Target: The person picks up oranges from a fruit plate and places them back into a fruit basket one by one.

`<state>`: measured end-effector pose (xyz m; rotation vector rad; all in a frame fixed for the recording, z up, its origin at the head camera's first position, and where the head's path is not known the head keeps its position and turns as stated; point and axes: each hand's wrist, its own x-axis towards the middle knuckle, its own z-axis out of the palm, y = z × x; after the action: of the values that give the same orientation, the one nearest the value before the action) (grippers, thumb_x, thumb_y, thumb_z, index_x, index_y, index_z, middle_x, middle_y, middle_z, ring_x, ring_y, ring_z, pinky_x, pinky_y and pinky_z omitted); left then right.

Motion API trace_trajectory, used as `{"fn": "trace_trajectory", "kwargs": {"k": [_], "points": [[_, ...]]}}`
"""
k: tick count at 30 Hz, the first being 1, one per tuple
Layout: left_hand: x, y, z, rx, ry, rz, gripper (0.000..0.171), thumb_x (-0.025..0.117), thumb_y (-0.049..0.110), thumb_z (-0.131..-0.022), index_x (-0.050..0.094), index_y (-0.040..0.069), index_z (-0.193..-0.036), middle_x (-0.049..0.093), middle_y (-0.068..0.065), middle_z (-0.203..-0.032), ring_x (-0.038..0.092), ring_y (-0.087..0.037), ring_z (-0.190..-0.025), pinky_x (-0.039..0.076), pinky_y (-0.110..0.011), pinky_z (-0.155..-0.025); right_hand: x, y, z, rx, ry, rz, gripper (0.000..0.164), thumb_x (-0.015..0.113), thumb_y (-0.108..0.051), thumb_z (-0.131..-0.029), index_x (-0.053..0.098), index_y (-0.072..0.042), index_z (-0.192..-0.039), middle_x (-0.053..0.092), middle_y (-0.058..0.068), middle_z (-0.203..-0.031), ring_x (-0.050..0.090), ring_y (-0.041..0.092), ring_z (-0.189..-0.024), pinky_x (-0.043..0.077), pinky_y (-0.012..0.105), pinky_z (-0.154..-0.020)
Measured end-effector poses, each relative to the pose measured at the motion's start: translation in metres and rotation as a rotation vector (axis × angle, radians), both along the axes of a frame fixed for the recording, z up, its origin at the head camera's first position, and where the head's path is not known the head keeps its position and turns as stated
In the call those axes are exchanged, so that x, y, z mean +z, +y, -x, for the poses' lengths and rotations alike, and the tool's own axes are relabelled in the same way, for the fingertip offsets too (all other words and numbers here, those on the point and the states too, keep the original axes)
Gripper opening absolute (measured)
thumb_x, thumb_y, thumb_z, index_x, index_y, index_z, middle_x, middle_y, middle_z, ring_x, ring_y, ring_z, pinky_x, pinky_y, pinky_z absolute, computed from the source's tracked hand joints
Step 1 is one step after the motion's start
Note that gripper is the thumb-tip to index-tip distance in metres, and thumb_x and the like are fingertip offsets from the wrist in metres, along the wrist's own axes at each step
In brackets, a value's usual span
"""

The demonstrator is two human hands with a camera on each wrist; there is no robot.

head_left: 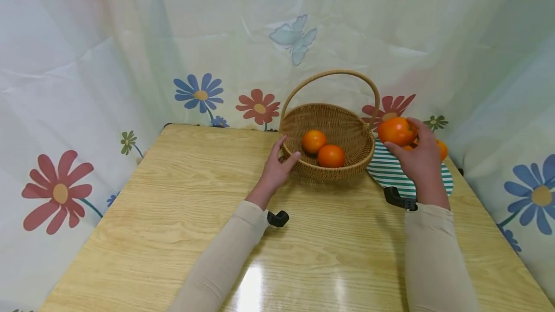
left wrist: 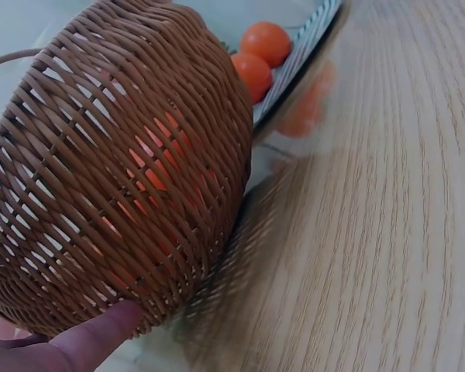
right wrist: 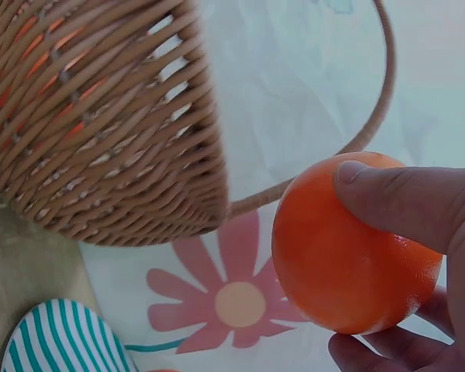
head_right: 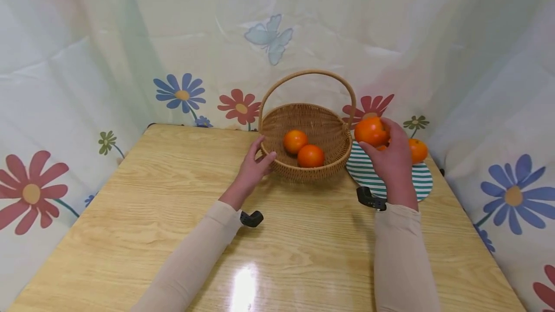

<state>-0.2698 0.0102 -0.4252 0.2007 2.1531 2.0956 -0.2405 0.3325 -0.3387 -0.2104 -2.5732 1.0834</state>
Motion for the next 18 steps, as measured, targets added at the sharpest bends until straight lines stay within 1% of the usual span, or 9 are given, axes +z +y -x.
{"fn": "trace_trajectory", "kwargs": {"k": [5,7,11,14,18], "points": [[-0.001,0.001,0.000,0.018,0.026,0.037,0.077,0.061,0.056,-0.088,0.021,0.041,-0.153,0.012,0.004,-0.163,0.031,-0.035,-0.144,0.053,-0.045,-0.094,0.004,-0.003,-0.006,0.005,0.043,0.025,0.080,0.067,-0.039,-0.090,0.023,-0.025,-0.155,0.024,0.012,-0.157,0.037,0.045,-0.135,0.036,0.060,-0.108],[-0.001,0.002,0.001,0.023,0.035,0.049,0.078,0.061,0.058,-0.088,0.021,0.041,-0.153,0.011,0.004,-0.163,0.030,-0.036,-0.144,0.053,-0.046,-0.095,0.005,-0.004,-0.008,0.010,0.061,0.039,0.079,0.067,-0.040,-0.089,0.024,-0.025,-0.155,0.025,0.012,-0.157,0.037,0.044,-0.136,0.035,0.059,-0.109],[-0.002,0.003,0.001,0.025,0.038,0.060,0.079,0.060,0.061,-0.087,0.020,0.042,-0.153,0.010,0.003,-0.164,0.029,-0.038,-0.144,0.052,-0.047,-0.097,0.006,-0.007,-0.011,0.002,0.079,0.063,0.078,0.067,-0.040,-0.089,0.025,-0.030,-0.154,0.025,0.010,-0.157,0.038,0.042,-0.137,0.035,0.057,-0.110],[-0.003,0.003,0.001,0.029,0.042,0.084,0.080,0.058,0.063,-0.087,0.018,0.043,-0.153,0.010,0.003,-0.164,0.029,-0.038,-0.144,0.050,-0.048,-0.099,0.005,-0.010,-0.012,-0.013,0.085,0.077,0.076,0.068,-0.040,-0.089,0.026,-0.035,-0.152,0.026,0.008,-0.157,0.039,0.039,-0.137,0.035,0.055,-0.111],[-0.003,0.004,0.001,0.038,0.055,0.121,0.079,0.056,0.064,-0.088,0.017,0.043,-0.153,0.011,0.002,-0.164,0.031,-0.038,-0.143,0.047,-0.049,-0.102,0.004,-0.013,-0.013,-0.016,0.104,0.087,0.075,0.068,-0.039,-0.089,0.027,-0.037,-0.151,0.029,0.006,-0.156,0.040,0.036,-0.137,0.036,0.053,-0.112]]}}
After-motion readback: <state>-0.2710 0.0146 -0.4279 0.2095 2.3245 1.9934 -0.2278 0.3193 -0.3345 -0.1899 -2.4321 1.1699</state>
